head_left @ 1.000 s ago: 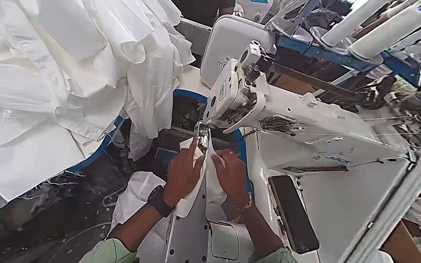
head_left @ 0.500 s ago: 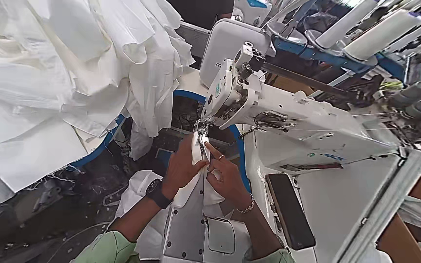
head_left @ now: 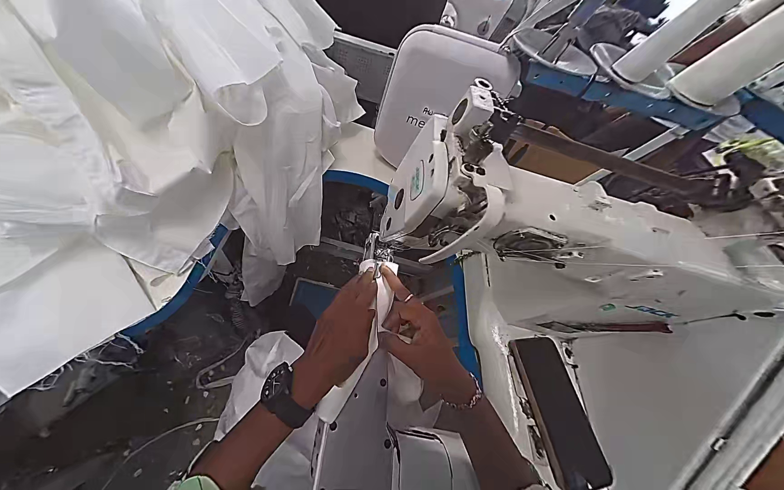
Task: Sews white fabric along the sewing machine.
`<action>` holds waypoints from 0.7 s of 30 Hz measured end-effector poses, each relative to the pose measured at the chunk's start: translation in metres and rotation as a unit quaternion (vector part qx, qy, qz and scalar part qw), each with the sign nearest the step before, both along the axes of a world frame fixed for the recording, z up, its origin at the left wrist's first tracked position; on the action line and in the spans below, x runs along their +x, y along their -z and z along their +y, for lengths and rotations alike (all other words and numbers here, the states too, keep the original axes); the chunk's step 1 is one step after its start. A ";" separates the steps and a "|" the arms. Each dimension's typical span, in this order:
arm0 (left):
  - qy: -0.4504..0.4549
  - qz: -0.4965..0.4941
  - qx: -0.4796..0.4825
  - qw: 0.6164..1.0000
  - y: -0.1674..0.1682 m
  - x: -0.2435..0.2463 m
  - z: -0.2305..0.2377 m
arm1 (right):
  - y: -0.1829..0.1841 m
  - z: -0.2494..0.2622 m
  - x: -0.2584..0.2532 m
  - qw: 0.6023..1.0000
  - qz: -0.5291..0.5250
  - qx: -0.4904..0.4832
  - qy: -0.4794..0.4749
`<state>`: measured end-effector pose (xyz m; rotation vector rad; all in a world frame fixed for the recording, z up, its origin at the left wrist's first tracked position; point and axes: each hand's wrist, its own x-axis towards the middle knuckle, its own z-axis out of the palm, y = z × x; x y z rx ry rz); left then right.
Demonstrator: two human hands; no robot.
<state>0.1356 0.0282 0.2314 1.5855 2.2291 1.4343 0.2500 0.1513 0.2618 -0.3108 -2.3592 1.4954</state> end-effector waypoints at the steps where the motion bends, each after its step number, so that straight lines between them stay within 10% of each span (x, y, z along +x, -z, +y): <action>1: 0.011 -0.048 -0.003 0.999 -0.004 0.000 -0.002 | 0.000 -0.001 -0.006 1.000 0.000 -0.015 0.008; 12: 0.016 -0.052 0.049 0.997 -0.001 0.000 0.008 | 0.000 -0.010 -0.012 0.995 0.019 0.001 0.095; 21: -0.014 -0.147 0.036 0.988 -0.002 -0.007 0.025 | -0.004 -0.051 -0.029 0.902 -0.012 0.333 0.275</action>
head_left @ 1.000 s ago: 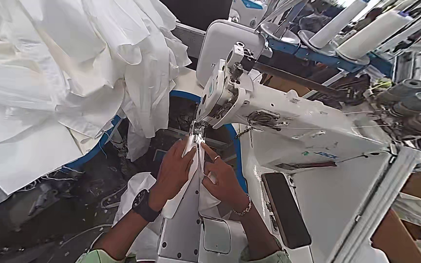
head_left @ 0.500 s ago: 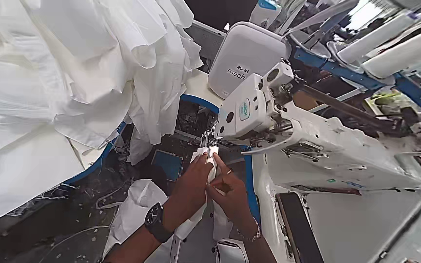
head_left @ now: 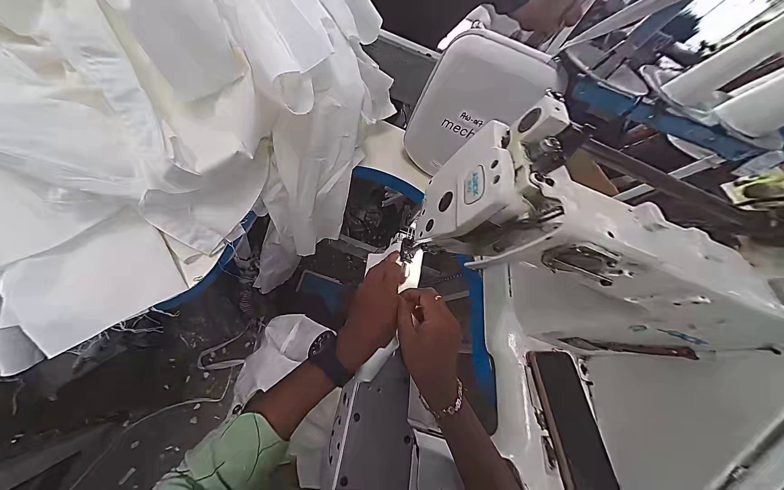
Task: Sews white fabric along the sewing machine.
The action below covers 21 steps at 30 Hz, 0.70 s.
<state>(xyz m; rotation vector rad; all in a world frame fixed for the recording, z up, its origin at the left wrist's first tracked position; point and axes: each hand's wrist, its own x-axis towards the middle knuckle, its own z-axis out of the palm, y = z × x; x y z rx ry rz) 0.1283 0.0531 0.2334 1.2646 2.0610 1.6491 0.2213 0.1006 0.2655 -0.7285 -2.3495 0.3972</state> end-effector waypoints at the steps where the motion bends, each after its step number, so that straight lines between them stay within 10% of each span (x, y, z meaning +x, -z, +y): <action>1: -0.001 -0.002 0.002 1.000 -0.001 -0.002 -0.004 | -0.006 -0.002 0.010 1.000 -0.031 0.001 0.005; 4: 0.094 -0.126 -0.061 0.986 -0.018 -0.010 -0.055 | -0.027 0.004 0.062 0.973 -0.199 -0.114 -0.005; 8: 0.187 -0.086 -0.161 0.965 -0.030 -0.008 -0.113 | 0.015 0.055 0.120 0.822 -0.389 -0.384 -0.158; 14: 0.041 0.072 0.002 0.997 0.004 0.036 -0.097 | -0.096 -0.049 0.086 0.877 -0.393 0.122 -0.250; 18: 0.030 0.026 -0.025 0.999 -0.006 0.027 -0.089 | -0.087 -0.069 0.066 0.823 -0.551 -0.090 -0.108; 21: 0.075 -0.001 -0.094 0.993 -0.018 0.027 -0.097 | -0.114 -0.064 0.063 0.836 -0.538 -0.055 -0.090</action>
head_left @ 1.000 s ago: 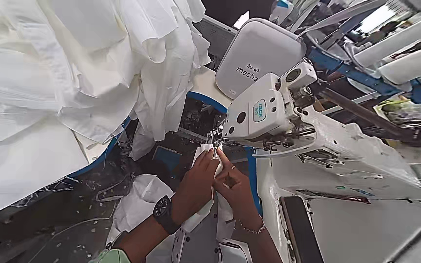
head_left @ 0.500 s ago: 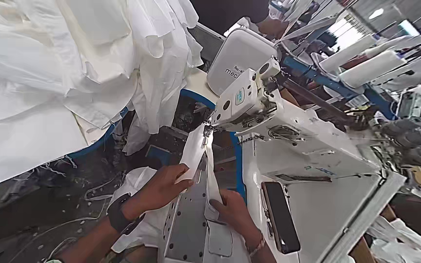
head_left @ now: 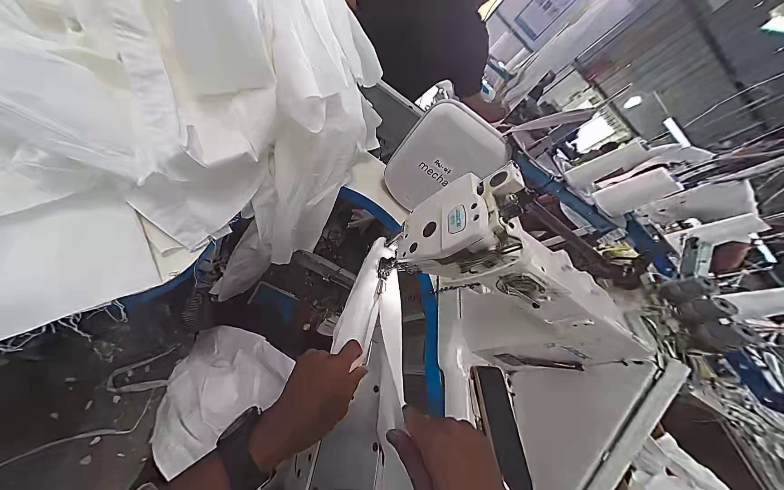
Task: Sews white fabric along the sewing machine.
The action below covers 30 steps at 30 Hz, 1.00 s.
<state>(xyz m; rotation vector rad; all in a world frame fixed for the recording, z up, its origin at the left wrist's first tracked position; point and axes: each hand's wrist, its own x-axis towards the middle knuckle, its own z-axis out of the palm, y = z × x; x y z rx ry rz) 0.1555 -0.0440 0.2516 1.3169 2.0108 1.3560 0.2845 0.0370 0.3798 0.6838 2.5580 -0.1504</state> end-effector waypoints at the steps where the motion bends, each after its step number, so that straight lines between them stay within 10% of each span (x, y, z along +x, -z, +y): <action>1: 0.002 -0.003 -0.003 1.000 0.001 0.003 -0.001 | -0.007 0.004 -0.004 1.000 -0.014 -0.006 -0.022; 14: -0.042 0.113 0.070 0.990 0.014 -0.001 0.005 | 0.017 0.032 -0.015 0.994 -0.079 -0.073 -0.004; 20: 0.110 0.006 -0.039 0.993 -0.010 -0.028 -0.002 | 0.013 0.032 -0.016 0.990 -0.082 -0.104 -0.043; 30: 0.080 0.142 0.058 0.985 0.008 -0.024 0.004 | 0.017 0.034 0.002 0.987 0.118 -0.052 -0.095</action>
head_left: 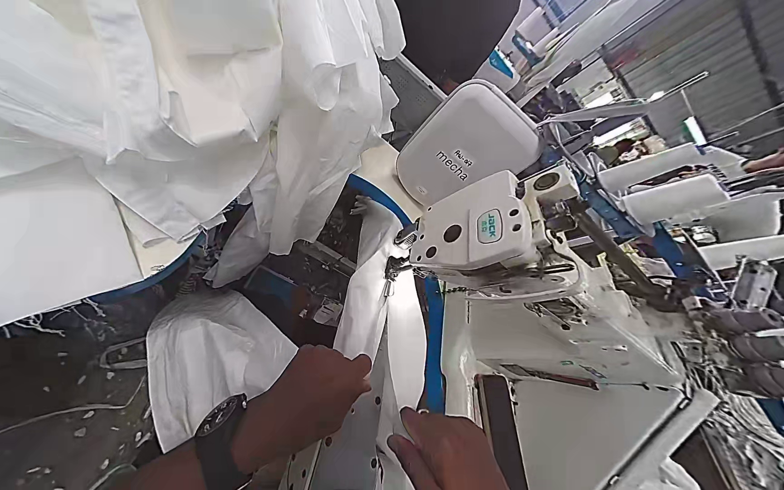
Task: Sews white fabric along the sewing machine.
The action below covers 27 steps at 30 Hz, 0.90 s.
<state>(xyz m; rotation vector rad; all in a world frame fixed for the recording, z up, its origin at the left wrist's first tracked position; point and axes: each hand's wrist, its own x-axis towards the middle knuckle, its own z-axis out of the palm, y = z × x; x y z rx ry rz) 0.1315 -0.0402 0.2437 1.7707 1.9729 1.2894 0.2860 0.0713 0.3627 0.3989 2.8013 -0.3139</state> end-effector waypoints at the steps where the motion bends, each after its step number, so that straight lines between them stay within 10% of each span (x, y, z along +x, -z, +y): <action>1: -0.001 0.009 0.002 1.000 0.001 0.001 0.001 | 0.001 -0.001 0.001 0.999 0.029 -0.008 -0.011; 4: 0.026 -0.018 -0.050 0.998 -0.011 -0.004 -0.003 | 0.012 -0.007 0.005 0.999 0.008 -0.042 0.026; 10: -0.080 0.042 0.029 0.995 0.000 0.024 -0.005 | 0.011 -0.043 -0.010 0.970 0.101 0.194 0.102; 27: -0.203 -0.132 0.083 0.967 0.016 0.025 0.046 | 0.050 -0.011 -0.071 0.938 0.178 0.230 0.186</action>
